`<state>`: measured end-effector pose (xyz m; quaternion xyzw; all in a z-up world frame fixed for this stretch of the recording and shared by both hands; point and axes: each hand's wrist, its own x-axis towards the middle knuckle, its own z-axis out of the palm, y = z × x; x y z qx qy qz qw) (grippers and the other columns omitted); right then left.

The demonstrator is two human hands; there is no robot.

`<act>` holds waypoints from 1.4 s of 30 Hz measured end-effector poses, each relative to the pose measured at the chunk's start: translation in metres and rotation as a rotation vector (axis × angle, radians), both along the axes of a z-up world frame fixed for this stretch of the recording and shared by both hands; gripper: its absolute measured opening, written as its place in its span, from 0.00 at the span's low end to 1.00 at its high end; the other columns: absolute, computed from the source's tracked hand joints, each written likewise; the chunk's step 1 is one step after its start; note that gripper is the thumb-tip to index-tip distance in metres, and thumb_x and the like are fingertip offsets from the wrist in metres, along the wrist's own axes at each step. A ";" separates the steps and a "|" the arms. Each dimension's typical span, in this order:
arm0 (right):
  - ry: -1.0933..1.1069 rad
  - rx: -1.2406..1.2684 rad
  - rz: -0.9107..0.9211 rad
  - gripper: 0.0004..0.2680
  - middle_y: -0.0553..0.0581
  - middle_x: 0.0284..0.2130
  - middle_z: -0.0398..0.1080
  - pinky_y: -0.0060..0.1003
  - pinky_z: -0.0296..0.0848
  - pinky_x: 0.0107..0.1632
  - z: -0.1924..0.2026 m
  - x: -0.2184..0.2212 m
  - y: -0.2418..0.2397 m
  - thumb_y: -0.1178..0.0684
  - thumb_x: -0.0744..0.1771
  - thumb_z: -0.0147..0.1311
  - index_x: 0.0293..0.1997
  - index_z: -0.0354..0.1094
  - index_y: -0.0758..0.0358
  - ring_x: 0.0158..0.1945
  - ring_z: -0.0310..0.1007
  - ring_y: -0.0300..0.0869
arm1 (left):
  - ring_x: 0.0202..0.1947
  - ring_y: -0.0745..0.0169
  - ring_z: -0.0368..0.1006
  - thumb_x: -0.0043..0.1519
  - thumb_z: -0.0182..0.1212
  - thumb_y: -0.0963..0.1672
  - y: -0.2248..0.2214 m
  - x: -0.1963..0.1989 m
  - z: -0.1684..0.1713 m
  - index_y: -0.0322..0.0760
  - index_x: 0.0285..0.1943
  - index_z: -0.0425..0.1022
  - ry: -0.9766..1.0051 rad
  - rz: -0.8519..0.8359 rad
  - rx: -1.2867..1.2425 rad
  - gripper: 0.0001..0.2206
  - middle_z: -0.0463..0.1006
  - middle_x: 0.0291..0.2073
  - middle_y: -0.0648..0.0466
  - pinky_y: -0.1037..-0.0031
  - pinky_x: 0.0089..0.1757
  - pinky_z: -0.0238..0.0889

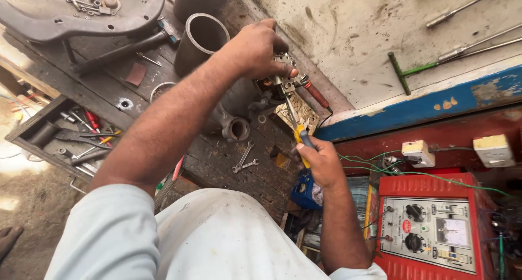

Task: Repairing an electric motor using pliers and hand tools.

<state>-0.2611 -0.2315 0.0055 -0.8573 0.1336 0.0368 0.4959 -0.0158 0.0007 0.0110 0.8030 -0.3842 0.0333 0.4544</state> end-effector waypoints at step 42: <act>0.026 -0.045 0.049 0.10 0.58 0.27 0.73 0.32 0.69 0.32 0.005 0.013 -0.029 0.52 0.66 0.56 0.38 0.75 0.74 0.28 0.70 0.39 | 0.53 0.51 0.69 0.47 0.69 0.64 -0.004 0.007 -0.059 0.58 0.59 0.82 0.312 -0.039 -0.392 0.31 0.65 0.47 0.48 0.64 0.56 0.66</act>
